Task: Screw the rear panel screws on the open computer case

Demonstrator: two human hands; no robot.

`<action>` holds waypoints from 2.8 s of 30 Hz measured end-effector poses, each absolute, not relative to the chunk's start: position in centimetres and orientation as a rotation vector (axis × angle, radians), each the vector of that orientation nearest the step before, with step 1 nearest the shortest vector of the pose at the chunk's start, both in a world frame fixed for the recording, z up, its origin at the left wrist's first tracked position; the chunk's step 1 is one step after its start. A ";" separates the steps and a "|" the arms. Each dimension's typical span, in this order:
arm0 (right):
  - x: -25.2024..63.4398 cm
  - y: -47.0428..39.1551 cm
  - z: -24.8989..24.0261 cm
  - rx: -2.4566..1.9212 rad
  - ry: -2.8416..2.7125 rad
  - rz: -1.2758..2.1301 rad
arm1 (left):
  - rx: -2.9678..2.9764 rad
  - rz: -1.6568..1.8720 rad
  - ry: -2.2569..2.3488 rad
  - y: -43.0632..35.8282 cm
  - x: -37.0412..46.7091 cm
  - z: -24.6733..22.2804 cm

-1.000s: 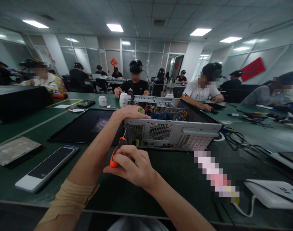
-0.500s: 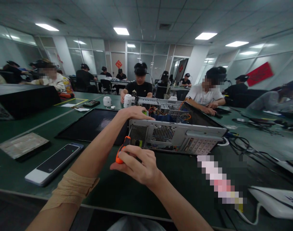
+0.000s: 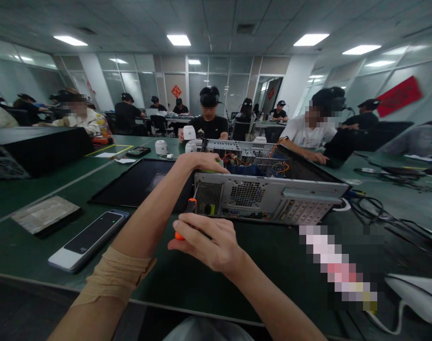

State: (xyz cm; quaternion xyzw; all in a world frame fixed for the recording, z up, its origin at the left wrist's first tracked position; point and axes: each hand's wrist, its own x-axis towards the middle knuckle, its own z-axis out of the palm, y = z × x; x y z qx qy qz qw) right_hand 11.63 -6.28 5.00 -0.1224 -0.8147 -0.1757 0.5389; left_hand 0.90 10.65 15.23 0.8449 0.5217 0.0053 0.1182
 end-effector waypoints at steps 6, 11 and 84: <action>12.1 -6.4 5.1 -0.380 -1.921 -0.348 | 2.526 0.069 1.544 10.5 1.2 14.7; 12.5 -6.3 4.8 -0.391 -1.853 -0.338 | 2.534 0.090 1.564 10.4 1.2 14.5; 10.7 -6.7 3.1 -0.317 -2.038 -0.136 | 2.612 0.103 1.524 10.7 1.2 14.4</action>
